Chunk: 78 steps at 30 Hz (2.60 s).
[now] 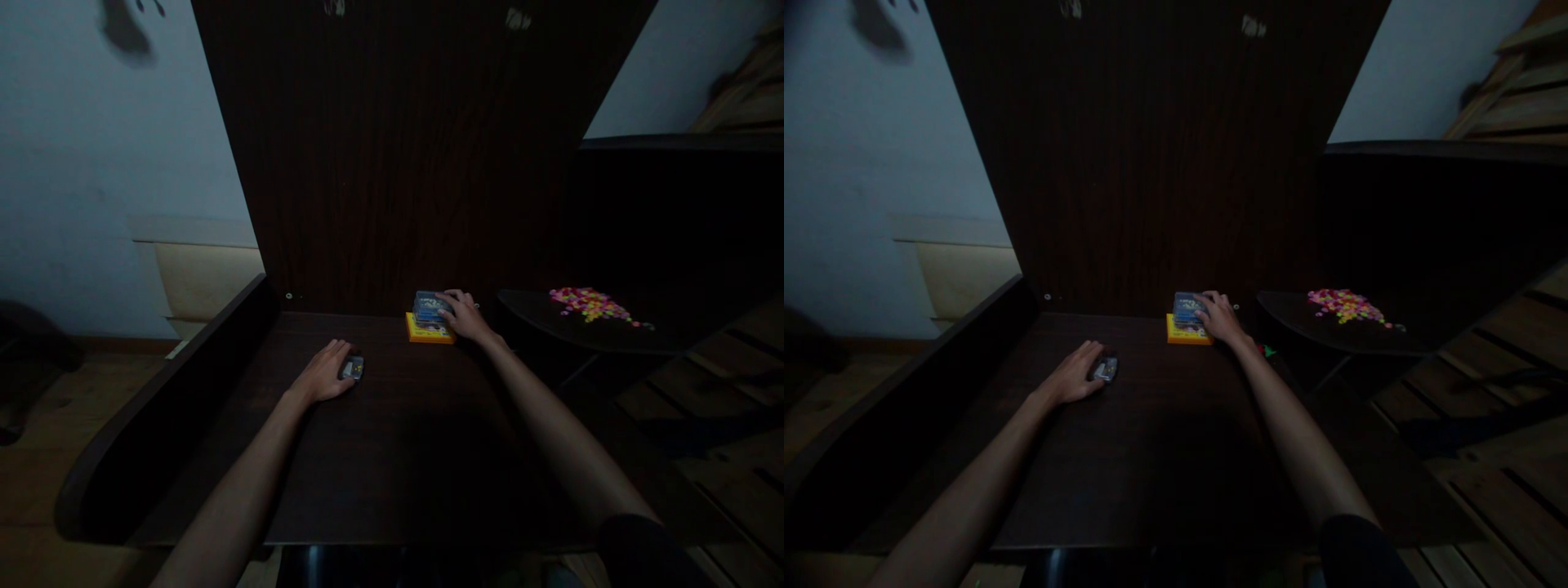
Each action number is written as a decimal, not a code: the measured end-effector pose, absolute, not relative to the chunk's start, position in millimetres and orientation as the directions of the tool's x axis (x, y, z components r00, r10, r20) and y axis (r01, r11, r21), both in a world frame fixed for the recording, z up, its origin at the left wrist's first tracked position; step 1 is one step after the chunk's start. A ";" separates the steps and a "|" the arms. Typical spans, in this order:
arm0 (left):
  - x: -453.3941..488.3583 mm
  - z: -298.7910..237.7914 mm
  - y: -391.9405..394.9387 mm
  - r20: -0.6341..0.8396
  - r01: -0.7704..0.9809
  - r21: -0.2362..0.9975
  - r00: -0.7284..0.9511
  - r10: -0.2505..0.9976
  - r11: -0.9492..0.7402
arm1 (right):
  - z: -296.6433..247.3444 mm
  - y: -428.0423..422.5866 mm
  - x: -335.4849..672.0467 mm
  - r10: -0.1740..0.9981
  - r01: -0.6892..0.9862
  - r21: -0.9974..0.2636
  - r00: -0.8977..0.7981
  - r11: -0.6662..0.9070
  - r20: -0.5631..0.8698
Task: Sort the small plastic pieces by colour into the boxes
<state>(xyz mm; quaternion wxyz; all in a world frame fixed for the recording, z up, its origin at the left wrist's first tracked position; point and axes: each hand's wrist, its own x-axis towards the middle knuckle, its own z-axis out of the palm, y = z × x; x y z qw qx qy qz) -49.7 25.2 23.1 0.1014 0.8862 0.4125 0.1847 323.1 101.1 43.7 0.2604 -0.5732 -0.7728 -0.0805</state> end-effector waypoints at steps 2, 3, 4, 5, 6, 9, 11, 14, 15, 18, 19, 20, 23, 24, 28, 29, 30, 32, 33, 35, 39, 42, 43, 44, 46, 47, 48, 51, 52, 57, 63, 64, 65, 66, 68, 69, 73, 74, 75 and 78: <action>-49.8 22.9 25.7 0.248 0.690 0.338 0.591 0.767 -0.641 | 43.0 100.7 323.0 0.844 0.928 -0.172 -0.209 0.330 0.494; -49.8 22.6 25.9 0.250 0.689 0.340 0.590 0.767 -0.641 | 42.3 100.5 322.8 0.845 0.929 -0.171 -0.208 0.329 0.493; -49.7 22.4 26.1 0.253 0.689 0.341 0.588 0.768 -0.639 | 41.6 100.3 322.5 0.845 0.929 -0.171 -0.207 0.327 0.493; -49.6 22.2 26.2 0.254 0.691 0.341 0.585 0.770 -0.638 | 40.9 100.0 322.0 0.845 0.930 -0.171 -0.205 0.325 0.494; -49.5 22.0 26.2 0.256 0.695 0.339 0.580 0.773 -0.634 | 40.3 99.6 321.6 0.844 0.930 -0.171 -0.203 0.324 0.497; -49.1 21.8 25.9 0.256 0.713 0.328 0.564 0.785 -0.620 | 39.6 97.9 320.0 0.837 0.930 -0.165 -0.204 0.328 0.508; -48.9 21.5 25.9 0.252 0.717 0.321 0.565 0.786 -0.618 | 39.8 96.4 318.8 0.835 0.933 -0.149 -0.213 0.329 0.508; -49.1 19.1 27.3 0.252 0.719 0.307 0.570 0.782 -0.624 | 40.3 93.8 316.8 0.833 0.938 -0.124 -0.220 0.324 0.508; -49.3 17.5 28.2 0.252 0.719 0.303 0.572 0.780 -0.625 | 40.4 92.9 316.0 0.833 0.940 -0.120 -0.219 0.320 0.508; -50.3 12.1 31.2 0.257 0.720 0.303 0.569 0.781 -0.624 | 41.1 89.7 313.5 0.842 0.945 -0.123 -0.206 0.304 0.499; -50.5 10.6 32.0 0.259 0.722 0.308 0.564 0.784 -0.620 | 41.8 88.1 312.5 0.845 0.945 -0.128 -0.203 0.302 0.495; -50.6 9.3 32.5 0.260 0.724 0.313 0.557 0.789 -0.614 | 42.9 86.0 311.1 0.845 0.943 -0.132 -0.203 0.304 0.496; -49.9 7.9 32.2 0.263 0.726 0.333 0.541 0.799 -0.602 | 48.1 75.9 303.4 0.814 0.931 -0.144 -0.211 0.336 0.541; -49.3 7.9 31.5 0.263 0.722 0.348 0.537 0.802 -0.598 | 50.0 71.1 299.1 0.796 0.924 -0.147 -0.215 0.354 0.565; -45.3 7.7 27.9 0.272 0.694 0.440 0.502 0.821 -0.571 | 51.3 46.6 271.4 0.750 0.873 -0.169 -0.276 0.458 0.602; -43.9 7.4 26.9 0.279 0.681 0.458 0.500 0.820 -0.571 | 49.2 39.9 262.3 0.747 0.849 -0.179 -0.314 0.497 0.586; -42.3 7.3 25.8 0.287 0.666 0.474 0.501 0.816 -0.576 | 46.2 33.4 253.0 0.747 0.821 -0.194 -0.356 0.537 0.562; -38.9 7.5 23.3 0.305 0.633 0.505 0.506 0.807 -0.587 | 38.2 22.0 234.3 0.738 0.752 -0.229 -0.455 0.618 0.497; -37.1 7.9 21.9 0.308 0.615 0.524 0.509 0.804 -0.590 | 33.9 17.5 225.7 0.724 0.717 -0.237 -0.509 0.656 0.466; -33.9 9.0 19.2 0.303 0.580 0.565 0.516 0.801 -0.587 | 26.1 11.2 210.7 0.698 0.665 -0.252 -0.578 0.703 0.422; -30.5 10.1 16.3 0.292 0.530 0.623 0.525 0.799 -0.576 | 17.1 8.9 192.8 0.702 0.648 -0.274 -0.623 0.710 0.346; -30.6 9.3 16.3 0.299 0.515 0.630 0.529 0.794 -0.581 | 13.9 12.2 189.4 0.697 0.624 -0.310 -0.648 0.717 0.307; -30.8 9.2 16.3 0.300 0.514 0.630 0.530 0.793 -0.582 | 13.2 13.5 189.9 0.692 0.615 -0.319 -0.653 0.721 0.306; -31.1 9.2 16.1 0.300 0.517 0.627 0.530 0.793 -0.583 | 13.0 14.7 191.3 0.689 0.609 -0.322 -0.655 0.725 0.311; -31.7 9.8 15.4 0.298 0.533 0.616 0.524 0.798 -0.580 | 14.7 17.1 196.7 0.687 0.610 -0.317 -0.644 0.727 0.337; -31.9 10.5 14.9 0.299 0.543 0.609 0.519 0.801 -0.579 | 17.2 18.3 200.8 0.689 0.613 -0.314 -0.632 0.725 0.355; -32.1 11.2 14.4 0.301 0.552 0.602 0.513 0.804 -0.577 | 21.0 19.8 205.9 0.692 0.618 -0.314 -0.615 0.721 0.377; -32.3 13.0 13.4 0.305 0.572 0.591 0.495 0.814 -0.569 | 39.8 26.5 226.6 0.701 0.638 -0.311 -0.557 0.705 0.446; -32.3 13.2 13.4 0.302 0.581 0.588 0.488 0.819 -0.563 | 47.6 29.8 235.0 0.703 0.648 -0.305 -0.538 0.698 0.465; -31.9 10.9 14.8 0.260 0.635 0.558 0.478 0.839 -0.534 | 79.6 55.8 280.2 0.750 0.765 -0.259 -0.400 0.590 0.527; -32.2 9.1 16.0 0.293 0.628 0.541 0.482 0.826 -0.559 | 88.6 91.4 317.4 0.800 0.832 -0.239 -0.339 0.501 0.495; -32.2 9.3 16.1 0.289 0.631 0.541 0.481 0.828 -0.556 | 89.2 95.7 320.5 0.808 0.837 -0.239 -0.337 0.492 0.483; -32.2 9.6 16.0 0.284 0.635 0.541 0.479 0.830 -0.552 | 89.7 99.5 322.8 0.816 0.841 -0.241 -0.334 0.484 0.471; -32.2 10.0 16.0 0.278 0.639 0.540 0.478 0.833 -0.547 | 90.1 102.6 324.7 0.824 0.845 -0.244 -0.332 0.476 0.460; -31.8 10.8 15.9 0.266 0.648 0.537 0.478 0.837 -0.540 | 90.2 107.6 327.4 0.835 0.845 -0.258 -0.328 0.469 0.442; -31.6 10.9 16.0 0.263 0.649 0.537 0.478 0.838 -0.539 | 89.7 109.6 328.4 0.837 0.841 -0.268 -0.328 0.470 0.437; -30.5 9.3 17.2 0.299 0.626 0.542 0.480 0.825 -0.561 | 84.4 114.5 330.9 0.830 0.832 -0.285 -0.317 0.476 0.458; -30.4 8.5 17.7 0.316 0.617 0.539 0.483 0.817 -0.573 | 82.9 115.1 330.9 0.825 0.837 -0.276 -0.310 0.473 0.473; -30.4 7.5 18.2 0.332 0.609 0.535 0.486 0.809 -0.585 | 81.4 115.5 330.8 0.819 0.845 -0.262 -0.302 0.467 0.487; -30.7 4.8 19.5 0.360 0.596 0.525 0.491 0.793 -0.607 | 78.6 115.6 329.4 0.815 0.871 -0.229 -0.272 0.434 0.512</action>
